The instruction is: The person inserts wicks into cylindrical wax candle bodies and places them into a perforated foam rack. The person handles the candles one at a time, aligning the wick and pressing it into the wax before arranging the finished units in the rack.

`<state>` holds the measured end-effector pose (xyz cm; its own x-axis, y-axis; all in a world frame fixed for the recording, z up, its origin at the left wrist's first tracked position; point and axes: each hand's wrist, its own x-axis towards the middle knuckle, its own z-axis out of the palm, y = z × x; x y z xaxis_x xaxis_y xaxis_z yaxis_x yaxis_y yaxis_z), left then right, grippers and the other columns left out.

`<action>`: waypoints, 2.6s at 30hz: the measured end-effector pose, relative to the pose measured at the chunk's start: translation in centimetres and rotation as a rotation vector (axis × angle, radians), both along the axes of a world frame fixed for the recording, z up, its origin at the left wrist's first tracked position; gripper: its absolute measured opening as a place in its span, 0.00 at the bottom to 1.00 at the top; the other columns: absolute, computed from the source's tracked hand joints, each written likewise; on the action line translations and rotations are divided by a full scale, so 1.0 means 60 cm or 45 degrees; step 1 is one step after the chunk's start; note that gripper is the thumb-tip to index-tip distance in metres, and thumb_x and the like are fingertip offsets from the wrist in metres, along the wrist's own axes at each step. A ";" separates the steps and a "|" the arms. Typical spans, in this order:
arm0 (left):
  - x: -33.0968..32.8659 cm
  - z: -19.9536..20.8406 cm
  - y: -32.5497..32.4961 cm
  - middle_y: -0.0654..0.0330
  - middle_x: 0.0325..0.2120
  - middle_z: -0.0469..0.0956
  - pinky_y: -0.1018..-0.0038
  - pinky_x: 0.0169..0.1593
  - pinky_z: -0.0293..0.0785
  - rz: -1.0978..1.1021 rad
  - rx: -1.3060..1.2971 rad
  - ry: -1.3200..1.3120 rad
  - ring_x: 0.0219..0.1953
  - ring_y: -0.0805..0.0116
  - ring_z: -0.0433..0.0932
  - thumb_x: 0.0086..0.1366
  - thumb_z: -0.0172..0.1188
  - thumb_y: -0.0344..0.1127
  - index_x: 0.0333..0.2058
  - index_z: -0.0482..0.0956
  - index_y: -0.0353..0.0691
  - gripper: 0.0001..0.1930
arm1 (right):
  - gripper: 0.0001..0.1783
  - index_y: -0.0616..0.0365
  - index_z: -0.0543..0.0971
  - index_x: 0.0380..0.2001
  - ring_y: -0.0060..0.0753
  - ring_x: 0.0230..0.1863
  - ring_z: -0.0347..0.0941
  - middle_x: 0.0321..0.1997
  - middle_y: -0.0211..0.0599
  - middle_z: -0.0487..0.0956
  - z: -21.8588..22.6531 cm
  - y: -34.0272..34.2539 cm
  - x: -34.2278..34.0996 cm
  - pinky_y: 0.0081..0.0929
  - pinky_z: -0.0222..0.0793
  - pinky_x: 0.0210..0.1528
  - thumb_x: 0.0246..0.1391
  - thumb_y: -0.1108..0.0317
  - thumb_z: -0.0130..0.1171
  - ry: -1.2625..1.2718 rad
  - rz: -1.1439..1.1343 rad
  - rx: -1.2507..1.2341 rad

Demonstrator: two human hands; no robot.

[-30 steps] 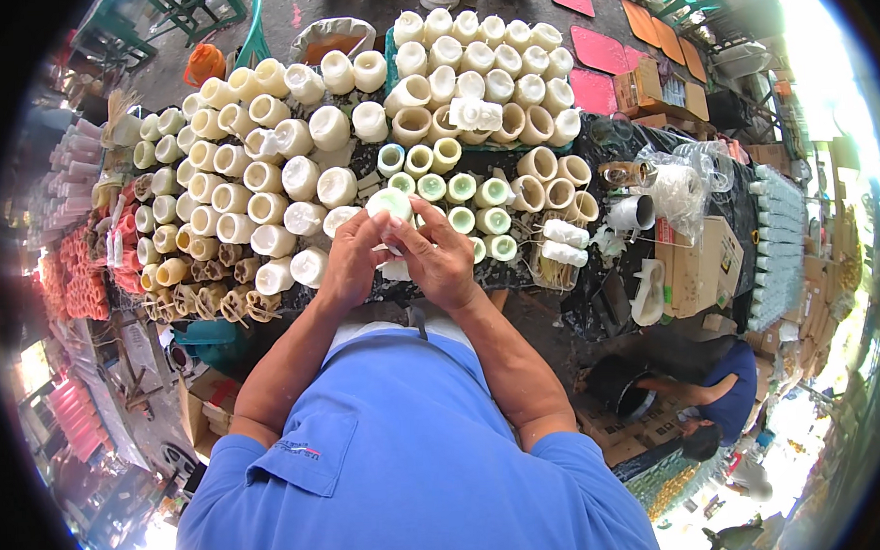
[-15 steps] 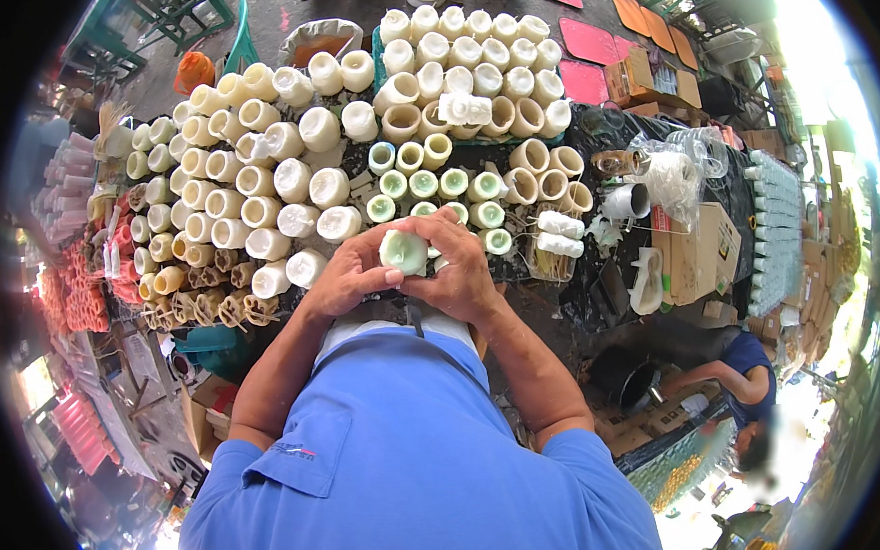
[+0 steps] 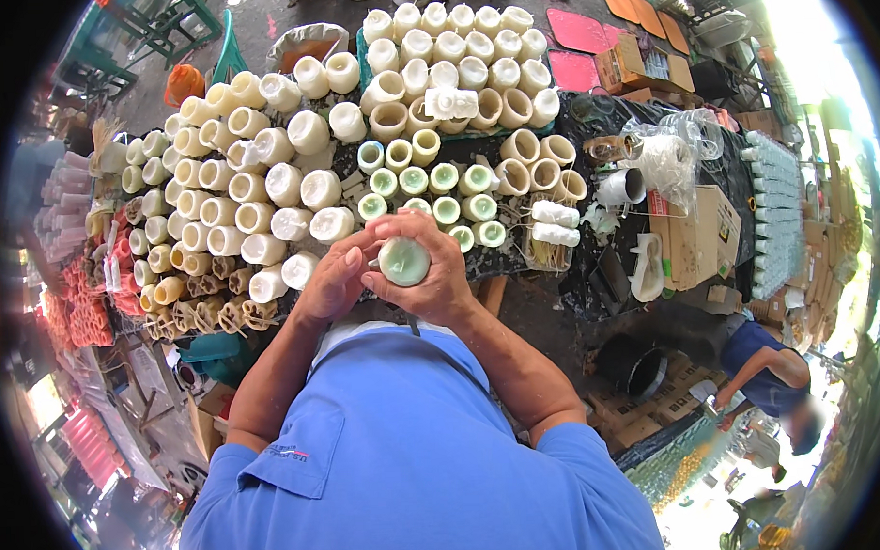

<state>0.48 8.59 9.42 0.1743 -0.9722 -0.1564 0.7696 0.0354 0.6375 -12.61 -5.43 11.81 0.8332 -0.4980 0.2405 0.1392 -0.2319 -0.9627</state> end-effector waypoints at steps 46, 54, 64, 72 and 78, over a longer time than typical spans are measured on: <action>-0.033 -0.088 -0.045 0.43 0.48 0.83 0.58 0.57 0.79 0.073 0.728 -1.786 0.52 0.47 0.83 0.67 0.70 0.37 0.53 0.83 0.30 0.21 | 0.36 0.63 0.79 0.53 0.62 0.54 0.82 0.48 0.59 0.85 -0.322 -0.360 0.057 0.51 0.78 0.57 0.51 0.47 0.77 0.597 -0.340 -1.261; 0.066 -0.167 -0.276 0.50 0.45 0.79 0.54 0.51 0.73 0.354 0.406 -2.680 0.50 0.49 0.77 0.62 0.60 0.29 0.41 0.85 0.38 0.10 | 0.34 0.65 0.76 0.56 0.58 0.52 0.82 0.51 0.56 0.83 -0.235 -0.296 0.024 0.49 0.79 0.53 0.56 0.53 0.77 0.358 -0.561 -0.981; 0.105 -0.220 -0.339 0.47 0.59 0.78 0.51 0.61 0.69 0.200 0.392 -2.853 0.62 0.49 0.73 0.59 0.69 0.38 0.32 0.88 0.37 0.10 | 0.09 0.63 0.87 0.38 0.30 0.29 0.82 0.30 0.41 0.86 -0.157 -0.187 -0.301 0.30 0.77 0.36 0.62 0.67 0.69 0.813 -0.944 -0.176; 0.141 -0.099 -0.164 0.47 0.57 0.81 0.57 0.59 0.85 0.743 0.358 -0.133 0.61 0.55 0.80 0.72 0.67 0.31 0.58 0.79 0.32 0.19 | 0.08 0.60 0.88 0.34 0.43 0.32 0.82 0.29 0.42 0.83 -0.245 -0.198 -0.432 0.42 0.77 0.38 0.59 0.66 0.69 1.136 -1.099 -0.270; 0.064 -0.106 -0.043 0.45 0.55 0.79 0.58 0.59 0.80 0.500 -0.045 0.754 0.58 0.54 0.78 0.73 0.68 0.39 0.66 0.71 0.32 0.30 | 0.10 0.57 0.89 0.34 0.54 0.38 0.83 0.34 0.44 0.83 -0.283 -0.207 -0.406 0.49 0.78 0.43 0.57 0.62 0.71 1.399 -1.062 -0.510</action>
<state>4.31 6.02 3.05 0.4083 -0.8612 -0.3026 0.9125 0.3943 0.1090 -36.99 -17.87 -5.18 0.1892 -0.9784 -0.0832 -0.9274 -0.1502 -0.3426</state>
